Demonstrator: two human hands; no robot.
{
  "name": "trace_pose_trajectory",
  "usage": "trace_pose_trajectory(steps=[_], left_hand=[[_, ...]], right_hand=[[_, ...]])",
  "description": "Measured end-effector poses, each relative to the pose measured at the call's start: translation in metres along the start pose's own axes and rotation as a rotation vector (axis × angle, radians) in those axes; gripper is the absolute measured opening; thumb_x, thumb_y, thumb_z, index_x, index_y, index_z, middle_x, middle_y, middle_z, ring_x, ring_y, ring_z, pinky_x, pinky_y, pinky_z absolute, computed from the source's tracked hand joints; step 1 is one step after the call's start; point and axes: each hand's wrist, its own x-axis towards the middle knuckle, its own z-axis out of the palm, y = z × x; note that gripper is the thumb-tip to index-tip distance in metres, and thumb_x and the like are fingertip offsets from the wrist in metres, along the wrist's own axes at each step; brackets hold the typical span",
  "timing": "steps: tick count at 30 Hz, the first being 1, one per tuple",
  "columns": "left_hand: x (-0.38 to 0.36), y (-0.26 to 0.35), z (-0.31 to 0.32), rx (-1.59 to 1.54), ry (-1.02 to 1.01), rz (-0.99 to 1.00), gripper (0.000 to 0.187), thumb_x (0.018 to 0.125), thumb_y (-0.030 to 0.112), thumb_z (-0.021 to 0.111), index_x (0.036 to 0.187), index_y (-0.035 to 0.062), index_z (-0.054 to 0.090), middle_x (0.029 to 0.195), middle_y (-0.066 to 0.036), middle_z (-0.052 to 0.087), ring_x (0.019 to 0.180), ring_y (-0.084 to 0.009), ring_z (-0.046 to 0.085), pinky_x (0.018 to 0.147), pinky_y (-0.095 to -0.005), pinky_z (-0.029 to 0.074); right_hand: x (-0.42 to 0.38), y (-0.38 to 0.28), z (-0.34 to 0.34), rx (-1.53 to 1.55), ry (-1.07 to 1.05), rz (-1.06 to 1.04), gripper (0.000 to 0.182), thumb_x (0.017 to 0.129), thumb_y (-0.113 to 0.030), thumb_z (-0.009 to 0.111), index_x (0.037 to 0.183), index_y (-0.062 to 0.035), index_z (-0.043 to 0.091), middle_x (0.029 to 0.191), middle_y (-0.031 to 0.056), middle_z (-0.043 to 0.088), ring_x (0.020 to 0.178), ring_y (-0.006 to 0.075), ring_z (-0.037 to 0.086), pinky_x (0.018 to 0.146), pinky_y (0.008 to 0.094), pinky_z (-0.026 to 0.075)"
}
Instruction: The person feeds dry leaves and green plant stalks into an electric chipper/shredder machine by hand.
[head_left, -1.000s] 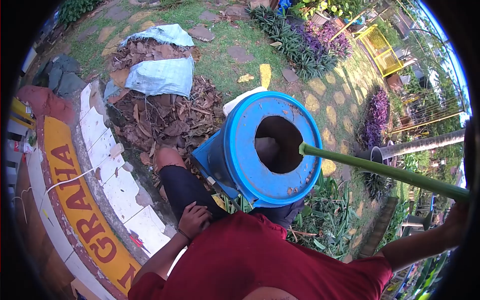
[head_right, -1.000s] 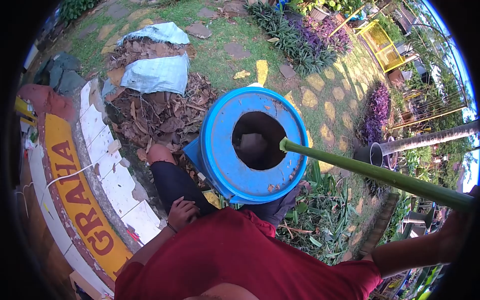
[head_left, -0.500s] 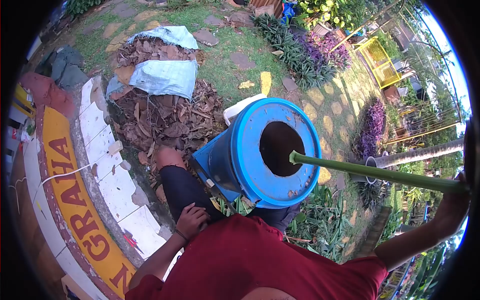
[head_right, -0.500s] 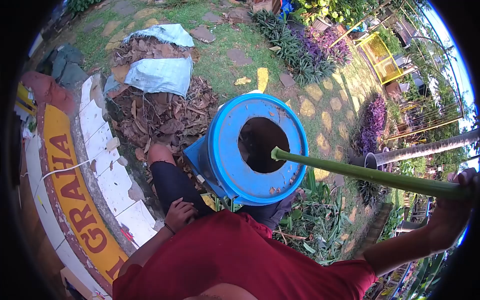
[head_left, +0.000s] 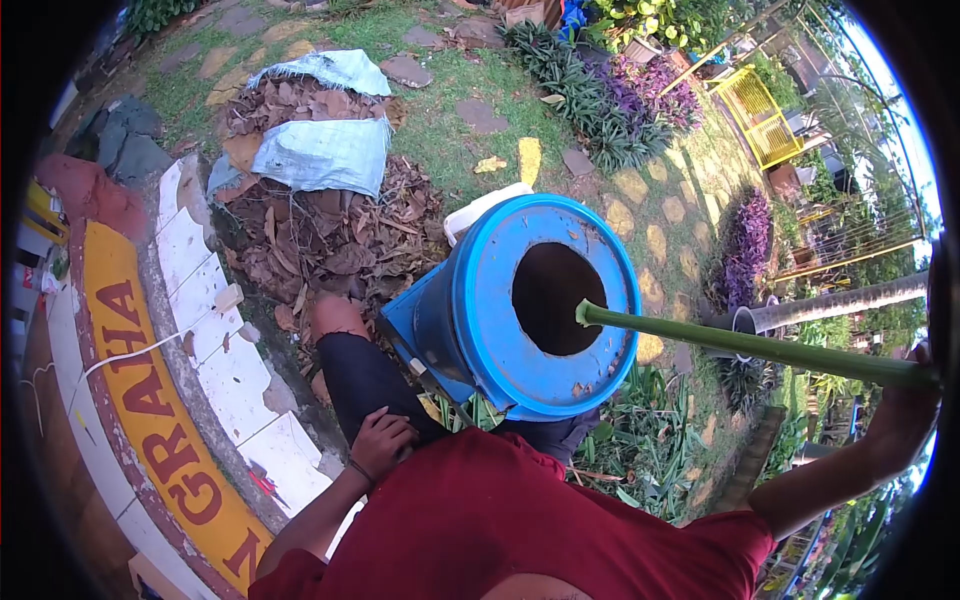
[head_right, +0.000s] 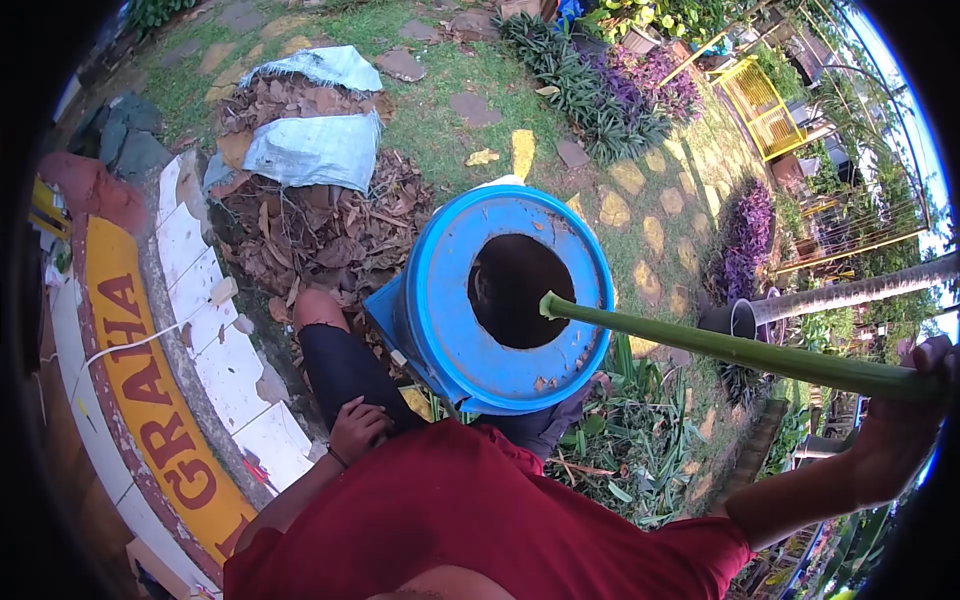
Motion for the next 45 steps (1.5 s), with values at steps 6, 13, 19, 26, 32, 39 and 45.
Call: trace_pose_trajectory(steps=[6,13,19,26,32,39,45], left_hand=[[0.004,0.004,-0.003,0.002,-0.006,-0.010,0.016,0.076,0.017,0.071,0.092,0.0194,0.069,0.097,0.006,0.068,0.110,-0.0120,0.063,0.109,-0.0416,0.037],[0.003,0.002,0.000,-0.011,-0.011,-0.013,0.017,0.076,0.018,0.071,0.093,0.0194,0.069,0.098,0.005,0.068,0.111,-0.0121,0.063,0.109,-0.0422,0.037],[0.001,0.001,0.001,0.010,-0.010,0.006,0.017,0.076,0.019,0.071,0.093,0.0199,0.069,0.099,0.005,0.068,0.111,-0.0123,0.062,0.110,-0.0406,0.036],[0.003,0.003,-0.003,-0.004,-0.008,0.001,0.016,0.076,0.018,0.070,0.092,0.0188,0.068,0.100,0.002,0.068,0.111,-0.0137,0.062,0.109,-0.0409,0.037],[0.003,0.005,-0.002,-0.003,0.004,0.004,0.015,0.076,0.018,0.069,0.091,0.0185,0.068,0.100,0.001,0.069,0.110,-0.0140,0.062,0.109,-0.0411,0.038],[0.003,0.004,-0.001,-0.005,0.001,0.009,0.014,0.075,0.017,0.069,0.089,0.0179,0.068,0.099,0.000,0.069,0.109,-0.0151,0.063,0.108,-0.0414,0.038],[0.001,0.005,-0.001,-0.006,0.010,-0.004,0.016,0.075,0.019,0.070,0.092,0.0194,0.069,0.097,0.004,0.069,0.110,-0.0141,0.063,0.109,-0.0434,0.037]], right_hand=[[0.057,0.011,-0.138,0.292,-0.765,0.320,0.051,0.107,-0.029,0.036,0.138,0.0093,0.048,0.143,0.0313,0.047,0.132,0.0383,0.051,0.114,0.0502,0.038],[0.048,0.006,-0.123,0.246,-0.738,0.246,0.048,0.105,-0.025,0.040,0.138,0.0083,0.049,0.144,0.0288,0.048,0.134,0.0370,0.050,0.117,0.0490,0.034],[0.033,0.001,-0.074,0.007,-0.587,-0.052,0.020,0.101,-0.015,0.054,0.114,-0.0013,0.061,0.101,0.0155,0.069,0.098,0.0291,0.072,0.068,0.0312,0.069],[0.032,-0.006,-0.103,0.090,-0.589,0.030,0.021,0.101,-0.015,0.054,0.116,-0.0008,0.060,0.102,0.0156,0.068,0.096,0.0284,0.071,0.068,0.0303,0.068],[0.010,-0.008,-0.052,-0.012,-0.436,-0.138,0.022,0.101,-0.014,0.054,0.117,-0.0004,0.059,0.103,0.0156,0.067,0.095,0.0279,0.071,0.069,0.0295,0.068],[0.007,-0.022,-0.042,-0.040,-0.241,-0.278,0.023,0.101,-0.014,0.053,0.118,0.0000,0.058,0.103,0.0156,0.066,0.094,0.0272,0.071,0.070,0.0286,0.067],[-0.002,-0.039,-0.010,0.116,0.336,-0.225,0.023,0.100,-0.013,0.053,0.119,0.0004,0.057,0.104,0.0152,0.066,0.092,0.0264,0.070,0.070,0.0281,0.067]])
